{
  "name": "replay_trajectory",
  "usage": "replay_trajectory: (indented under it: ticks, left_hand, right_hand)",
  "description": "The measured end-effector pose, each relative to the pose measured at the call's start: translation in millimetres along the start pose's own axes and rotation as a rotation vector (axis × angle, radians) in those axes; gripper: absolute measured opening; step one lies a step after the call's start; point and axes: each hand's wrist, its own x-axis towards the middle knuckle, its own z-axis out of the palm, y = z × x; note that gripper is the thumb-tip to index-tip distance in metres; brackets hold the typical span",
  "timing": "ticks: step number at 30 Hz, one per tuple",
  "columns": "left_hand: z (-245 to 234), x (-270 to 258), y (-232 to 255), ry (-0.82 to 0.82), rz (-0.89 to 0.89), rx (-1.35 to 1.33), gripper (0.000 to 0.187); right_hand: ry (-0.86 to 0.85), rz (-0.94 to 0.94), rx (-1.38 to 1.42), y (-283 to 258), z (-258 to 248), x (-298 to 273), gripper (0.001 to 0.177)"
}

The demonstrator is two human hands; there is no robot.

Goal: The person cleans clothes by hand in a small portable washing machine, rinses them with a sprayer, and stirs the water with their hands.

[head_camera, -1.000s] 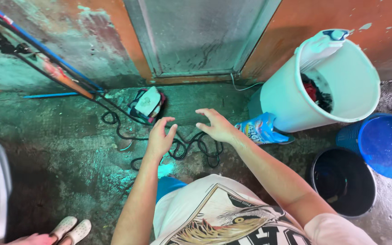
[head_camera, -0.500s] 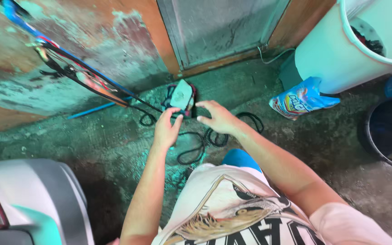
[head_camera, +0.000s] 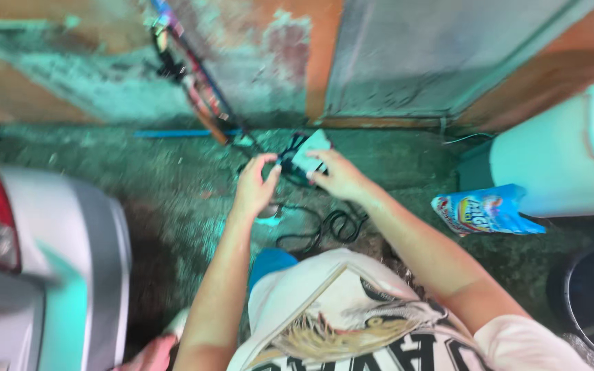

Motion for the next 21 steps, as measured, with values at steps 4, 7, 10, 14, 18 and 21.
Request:
replay_trajectory:
  ticks: [4, 7, 10, 14, 18, 21]
  left_hand:
    - [-37, 3, -33, 0.035, -0.045, 0.008, 0.031]
    - [-64, 24, -66, 0.054, -0.037, -0.016, 0.032]
    - [-101, 50, -103, 0.033, -0.065, -0.031, 0.033]
    - [-148, 80, -134, 0.032, -0.031, -0.011, 0.033]
    - [-185, 89, -162, -0.001, -0.062, -0.037, 0.032]
    - [-199, 107, -174, 0.029, -0.014, -0.042, 0.032]
  right_hand:
    - [-0.123, 0.124, 0.113, -27, 21, 40, 0.053]
    - [-0.038, -0.136, -0.016, -40, 49, 76, 0.050]
    - [-0.047, -0.109, -0.011, -57, 82, 112, 0.048]
    - [-0.038, -0.147, -0.024, -97, 115, 179, 0.049]
    - [-0.043, -0.092, 0.001, -133, 142, 221, 0.051]
    - [-0.065, -0.130, -0.009, -155, 150, 239, 0.052]
